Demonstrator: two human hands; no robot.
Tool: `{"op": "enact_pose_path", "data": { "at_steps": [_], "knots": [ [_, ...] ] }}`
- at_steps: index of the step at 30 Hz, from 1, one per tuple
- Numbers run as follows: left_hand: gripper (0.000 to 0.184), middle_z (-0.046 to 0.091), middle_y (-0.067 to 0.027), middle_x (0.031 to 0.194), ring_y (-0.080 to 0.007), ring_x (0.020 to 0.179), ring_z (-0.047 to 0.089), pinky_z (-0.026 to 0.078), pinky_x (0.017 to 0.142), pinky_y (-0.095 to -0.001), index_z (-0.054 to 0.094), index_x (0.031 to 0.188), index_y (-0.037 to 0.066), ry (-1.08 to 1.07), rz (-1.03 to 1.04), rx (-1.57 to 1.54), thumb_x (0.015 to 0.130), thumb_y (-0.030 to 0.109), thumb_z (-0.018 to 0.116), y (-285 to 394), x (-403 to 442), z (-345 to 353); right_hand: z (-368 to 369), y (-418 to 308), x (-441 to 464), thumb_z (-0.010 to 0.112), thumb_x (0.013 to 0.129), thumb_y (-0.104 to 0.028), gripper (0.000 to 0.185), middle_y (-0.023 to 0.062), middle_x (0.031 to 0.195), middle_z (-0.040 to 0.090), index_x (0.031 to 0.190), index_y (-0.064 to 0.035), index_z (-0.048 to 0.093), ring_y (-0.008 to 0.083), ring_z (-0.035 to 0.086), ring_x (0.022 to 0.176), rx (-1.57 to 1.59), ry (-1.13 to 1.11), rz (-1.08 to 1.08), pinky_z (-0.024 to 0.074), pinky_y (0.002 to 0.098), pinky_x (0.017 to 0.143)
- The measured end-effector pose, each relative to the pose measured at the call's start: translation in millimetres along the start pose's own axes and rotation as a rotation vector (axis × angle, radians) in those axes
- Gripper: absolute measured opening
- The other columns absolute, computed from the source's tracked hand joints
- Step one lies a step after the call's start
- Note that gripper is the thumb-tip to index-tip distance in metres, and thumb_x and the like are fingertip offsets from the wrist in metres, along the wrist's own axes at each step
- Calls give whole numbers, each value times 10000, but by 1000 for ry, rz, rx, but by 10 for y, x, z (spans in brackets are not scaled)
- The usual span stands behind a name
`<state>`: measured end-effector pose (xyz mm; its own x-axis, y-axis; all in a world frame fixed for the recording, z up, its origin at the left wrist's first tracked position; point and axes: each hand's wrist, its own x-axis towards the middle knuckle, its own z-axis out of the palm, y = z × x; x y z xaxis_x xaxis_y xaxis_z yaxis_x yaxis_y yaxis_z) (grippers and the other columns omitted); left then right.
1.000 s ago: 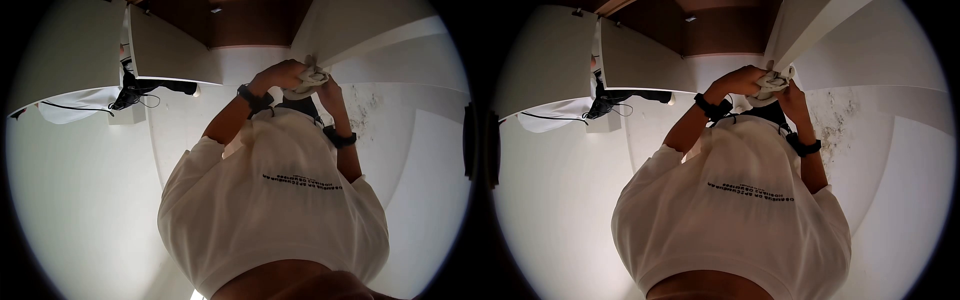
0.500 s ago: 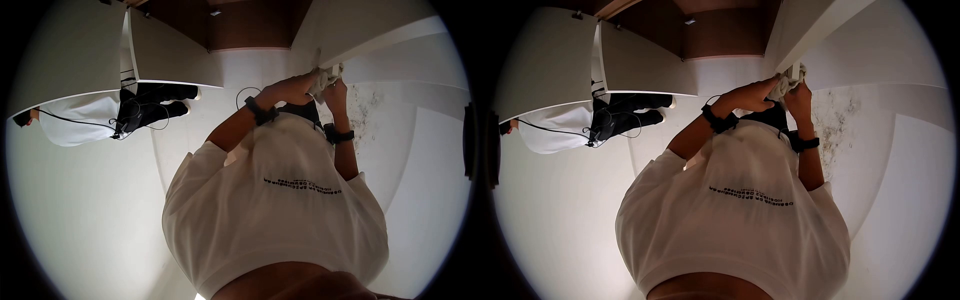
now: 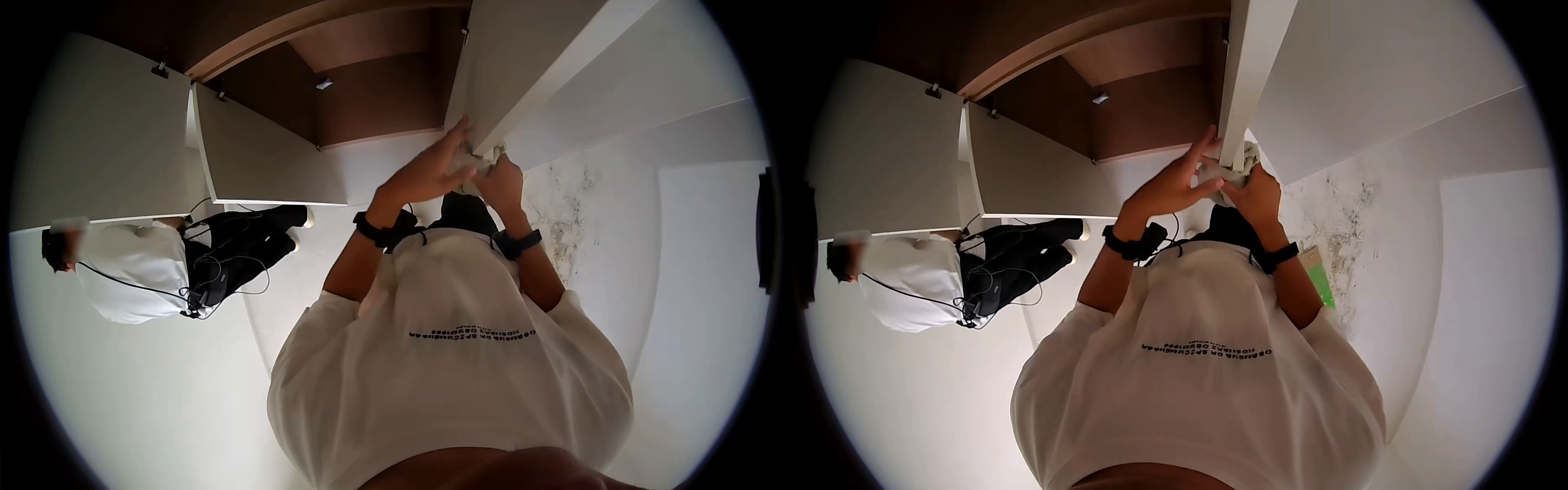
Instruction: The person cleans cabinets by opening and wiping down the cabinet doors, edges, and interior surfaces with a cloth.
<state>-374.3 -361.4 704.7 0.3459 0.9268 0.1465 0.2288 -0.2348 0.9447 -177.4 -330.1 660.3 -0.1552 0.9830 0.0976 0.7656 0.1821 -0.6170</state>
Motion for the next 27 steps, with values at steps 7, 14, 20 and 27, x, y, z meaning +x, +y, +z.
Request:
{"op": "enact_pose_path", "data": {
  "at_steps": [7,14,20,27],
  "knots": [
    [917,435,-280,1414,-367,1236,531,421,1041,-395,66,1526,-17,127,20,141,884,231,673,80,120,178,151,187,108,781,692,-361,463,213,809,680,854,34,604,389,673,748,-11,-63,-74,535,443,655],
    [954,433,-269,1398,-393,1267,482,424,1032,-411,152,1533,39,360,-152,196,820,296,732,52,465,149,357,338,549,795,678,-411,557,209,837,693,953,42,623,380,681,773,-42,-399,-99,540,445,669],
    [741,464,-244,1318,-407,1192,500,437,991,-440,324,1434,22,584,-212,228,840,257,702,-5,603,709,-40,603,416,752,774,-381,621,201,1087,682,1243,-19,564,354,669,1002,193,-502,-110,529,411,852],
    [605,477,-238,1229,-404,1167,477,413,990,-450,406,1358,11,750,-126,337,861,230,674,130,594,1161,-675,1277,56,695,817,-142,457,179,1074,685,1228,-12,543,305,675,996,516,-366,-200,517,357,877]
  ]
}}
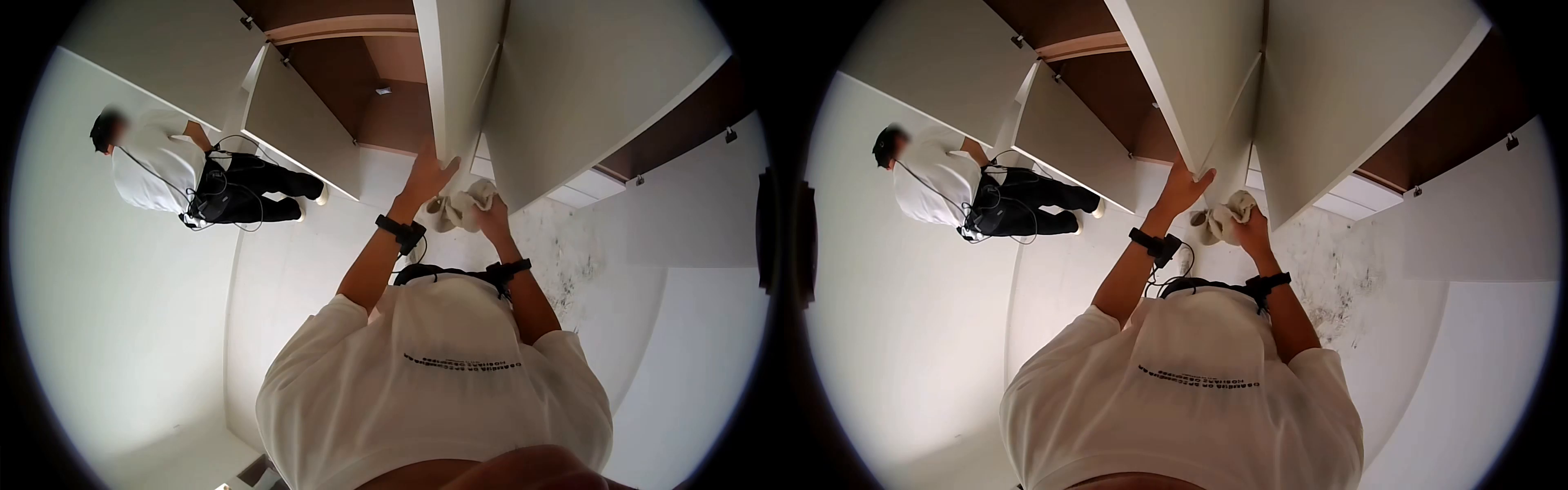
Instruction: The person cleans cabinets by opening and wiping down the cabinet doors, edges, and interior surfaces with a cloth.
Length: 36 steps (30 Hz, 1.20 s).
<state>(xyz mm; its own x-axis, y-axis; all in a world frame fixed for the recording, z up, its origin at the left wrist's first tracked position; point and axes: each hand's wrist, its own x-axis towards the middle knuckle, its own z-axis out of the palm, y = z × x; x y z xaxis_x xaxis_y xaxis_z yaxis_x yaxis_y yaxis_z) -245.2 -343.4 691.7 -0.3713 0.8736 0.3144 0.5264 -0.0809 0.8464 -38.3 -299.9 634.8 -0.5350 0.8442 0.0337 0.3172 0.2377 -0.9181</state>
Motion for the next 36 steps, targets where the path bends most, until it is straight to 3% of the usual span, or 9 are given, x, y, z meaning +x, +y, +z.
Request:
{"op": "enact_pose_path", "data": {
  "at_steps": [5,6,10,14,17,24,31,36],
  "knots": [
    [560,469,-226,1264,-374,1213,448,371,1038,-430,427,1337,1,-12,-48,5,881,229,660,241,-174,64,-819,-467,-406,684,833,-118,374,85,1030,649,1177,-58,550,117,591,905,40,27,66,501,286,781],
    [562,468,-224,1272,-368,1216,449,366,1045,-428,422,1342,1,-4,-74,-32,885,229,657,199,-207,87,-907,-456,-437,629,832,-77,340,57,1035,635,1161,-33,554,103,572,909,78,32,68,492,275,790],
    [578,468,-222,1292,-353,1235,445,356,1056,-423,392,1361,-4,49,-122,-98,894,214,652,406,-331,218,-1402,-515,-622,581,814,-21,260,25,938,649,1070,22,595,97,575,869,317,69,-109,474,246,797],
    [555,481,-213,1289,-344,1232,453,357,1052,-413,385,1357,-8,115,-111,-67,899,166,645,600,-460,309,-1804,-734,-832,497,774,19,454,51,1069,613,1226,27,530,120,558,973,454,76,-188,458,258,863],
    [505,496,-213,1260,-352,1204,468,369,1032,-413,398,1343,-9,146,-37,39,899,92,616,774,-641,358,-2003,-1088,-1025,515,778,17,591,86,1049,642,1366,-9,458,116,588,875,509,227,-177,491,252,803],
    [502,482,-252,1213,-407,1161,456,372,1020,-450,406,1333,-11,141,83,73,858,20,565,970,-878,541,-1985,-1148,-1073,543,803,-39,770,125,1115,680,1525,-88,280,154,635,856,145,124,-133,514,273,799],
    [511,477,-221,1218,-413,1177,417,367,1023,-468,427,1311,11,178,95,136,827,0,586,1171,-1154,591,-1828,-1159,-1352,556,801,-65,825,154,1134,669,1545,-90,200,207,647,904,184,88,-137,512,302,841],
    [501,455,-282,1232,-445,1166,435,382,1022,-480,432,1304,-49,117,106,227,845,73,591,1126,-1333,478,-1598,-1389,-1558,544,782,-32,851,148,1223,607,1552,-96,187,203,613,986,200,85,-118,497,312,883]
  ]
}}
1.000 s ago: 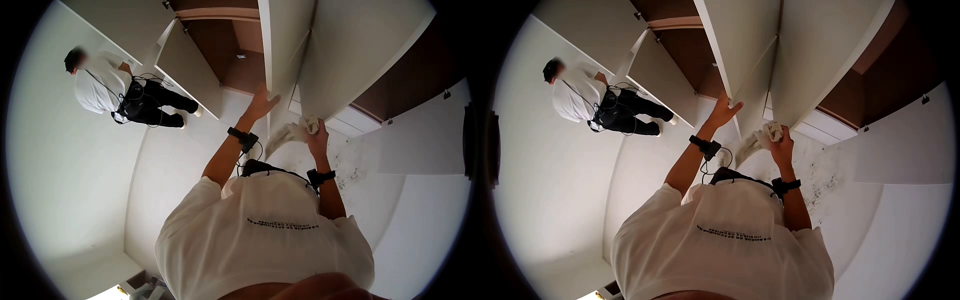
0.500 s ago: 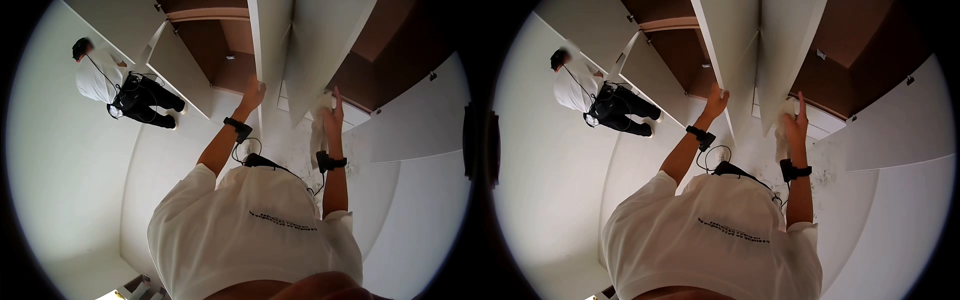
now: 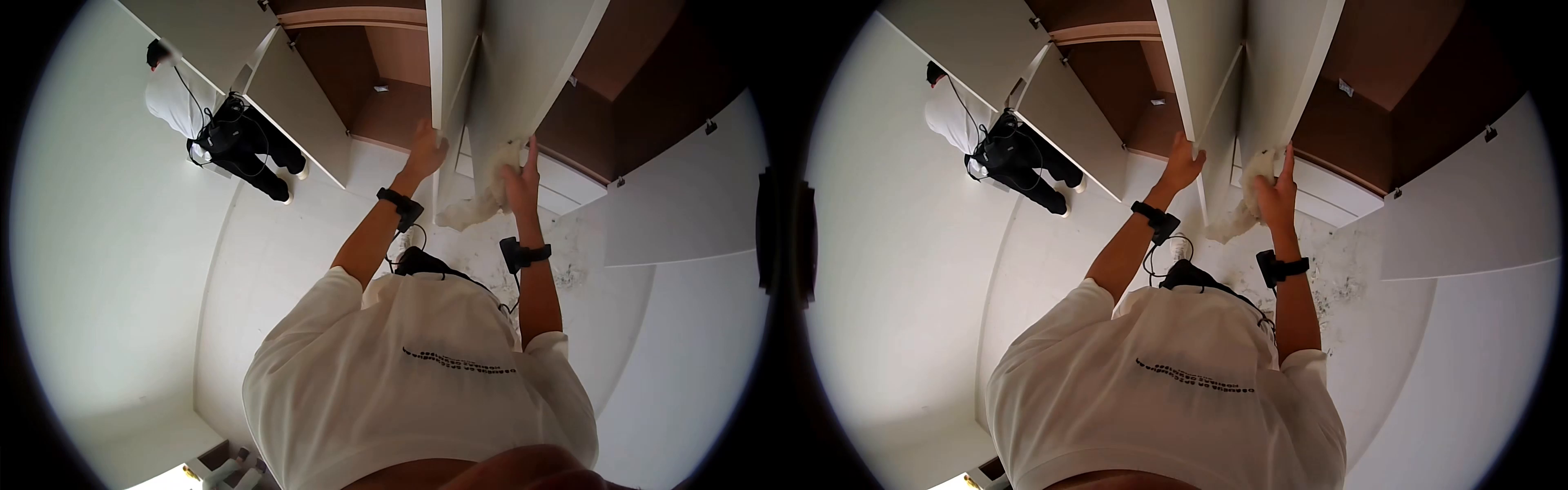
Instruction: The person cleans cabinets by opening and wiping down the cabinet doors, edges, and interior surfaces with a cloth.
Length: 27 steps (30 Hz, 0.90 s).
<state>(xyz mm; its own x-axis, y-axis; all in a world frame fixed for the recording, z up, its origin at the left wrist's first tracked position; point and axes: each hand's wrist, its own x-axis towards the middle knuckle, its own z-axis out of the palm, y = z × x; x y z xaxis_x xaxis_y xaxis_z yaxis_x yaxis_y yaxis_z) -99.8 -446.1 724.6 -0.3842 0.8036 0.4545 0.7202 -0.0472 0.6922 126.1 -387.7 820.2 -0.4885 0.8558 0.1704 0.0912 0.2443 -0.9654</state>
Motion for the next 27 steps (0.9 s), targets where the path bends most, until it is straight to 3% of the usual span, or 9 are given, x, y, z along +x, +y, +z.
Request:
{"op": "enact_pose_path", "data": {
  "at_steps": [6,7,10,13,16,18,21,25,27],
  "knots": [
    [536,440,-312,1230,-461,1163,449,383,1016,-486,434,1308,-70,-10,-148,-76,852,139,624,114,-83,55,62,-39,-105,549,789,-42,867,150,1269,582,1560,-108,158,210,600,1044,26,-52,-5,483,306,917],
    [546,440,-316,1227,-461,1165,451,383,1015,-483,434,1311,-72,-17,-200,-101,851,148,630,146,-116,16,117,-34,-132,556,791,-58,877,155,1221,613,1561,-116,141,218,623,982,-4,-45,-20,498,308,878],
    [522,566,-243,1211,-314,1155,569,474,948,-382,444,1311,-41,24,-208,-226,835,25,646,68,-163,178,93,-13,-209,570,792,-92,902,168,1108,680,1566,-137,108,238,668,827,-101,-27,-61,529,311,783],
    [599,556,-221,1239,-287,1163,573,486,945,-364,368,1338,-63,1,-237,-179,813,-39,656,304,-156,145,5,5,-217,569,784,-96,911,174,1061,692,1567,-151,107,248,665,757,-168,-46,-90,532,313,738],
    [626,387,-289,1362,-411,1240,446,395,1022,-444,381,1398,-34,4,-232,-560,836,83,632,484,-196,50,-2,-126,-312,564,785,-76,908,159,1063,687,1570,-167,116,223,649,745,-163,-109,-28,526,306,719],
    [637,336,-249,1432,-374,1305,416,385,1058,-430,380,1416,-17,101,-126,-465,824,9,613,640,-216,-26,6,-161,-336,558,797,-41,893,124,1110,667,1572,-176,135,160,617,755,-149,-162,55,514,280,720],
    [719,260,-191,1511,-329,1382,358,353,1113,-410,321,1468,20,137,-138,-540,811,-86,593,619,-262,31,64,-113,-361,567,757,-95,937,176,988,704,1570,-181,109,292,679,722,-187,-185,-6,533,346,706],
    [840,221,-149,1540,-315,1417,317,324,1150,-398,192,1519,51,127,-254,-821,810,-136,602,695,-314,26,130,-73,-365,564,746,-98,943,182,986,703,1570,-186,114,307,681,724,-185,-225,-25,534,343,725],
    [791,343,-188,1476,-297,1342,423,458,972,-341,189,1471,34,124,-212,-635,826,-83,633,618,-336,58,183,-49,-365,562,743,-99,943,185,995,704,1569,-185,116,312,684,734,-169,-238,-42,535,343,733]
  ]
}}
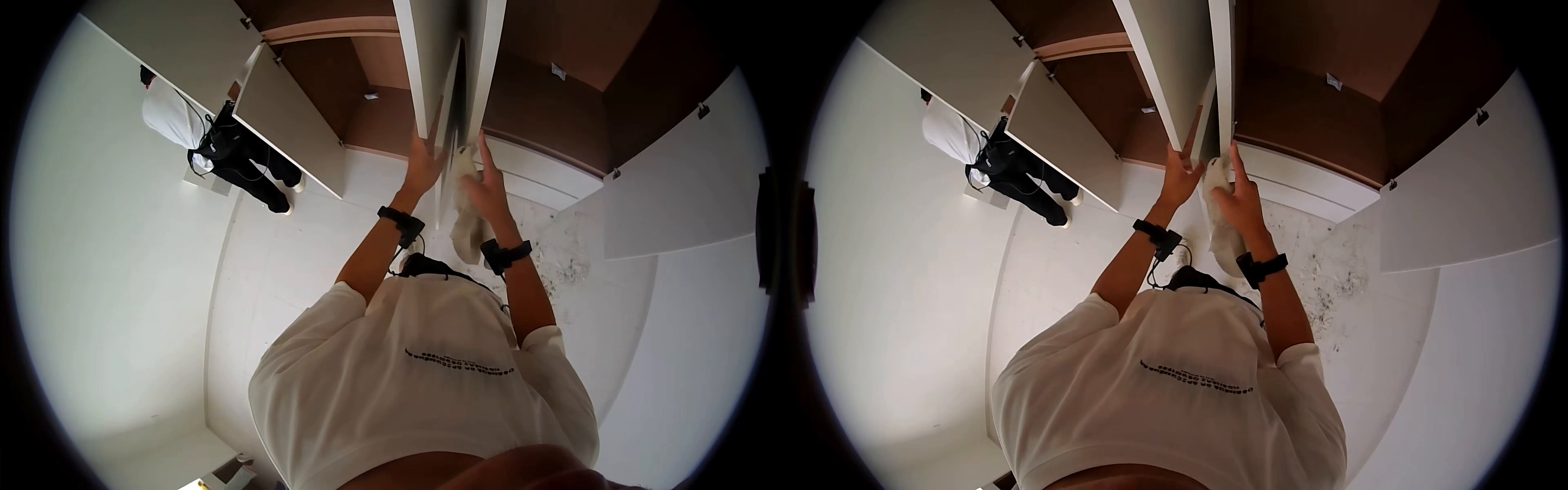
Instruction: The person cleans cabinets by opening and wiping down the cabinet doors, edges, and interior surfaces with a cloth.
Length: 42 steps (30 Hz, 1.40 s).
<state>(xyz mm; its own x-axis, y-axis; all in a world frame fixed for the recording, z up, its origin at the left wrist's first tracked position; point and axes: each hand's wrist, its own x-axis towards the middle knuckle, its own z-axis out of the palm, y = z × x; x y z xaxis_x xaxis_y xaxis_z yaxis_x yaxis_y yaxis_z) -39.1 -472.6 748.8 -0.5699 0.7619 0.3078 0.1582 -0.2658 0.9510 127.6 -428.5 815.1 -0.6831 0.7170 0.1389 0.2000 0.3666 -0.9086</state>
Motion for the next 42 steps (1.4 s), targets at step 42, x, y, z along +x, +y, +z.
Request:
{"op": "enact_pose_path", "data": {
  "at_steps": [42],
  "knots": [
    [703,373,-147,1448,-307,1289,445,485,975,-403,364,1437,125,-185,-237,404,818,20,681,-961,1540,630,-2377,1122,752,598,965,-215,278,113,890,680,1147,-41,481,140,622,765,-120,191,238,500,287,673]
  ]
}}
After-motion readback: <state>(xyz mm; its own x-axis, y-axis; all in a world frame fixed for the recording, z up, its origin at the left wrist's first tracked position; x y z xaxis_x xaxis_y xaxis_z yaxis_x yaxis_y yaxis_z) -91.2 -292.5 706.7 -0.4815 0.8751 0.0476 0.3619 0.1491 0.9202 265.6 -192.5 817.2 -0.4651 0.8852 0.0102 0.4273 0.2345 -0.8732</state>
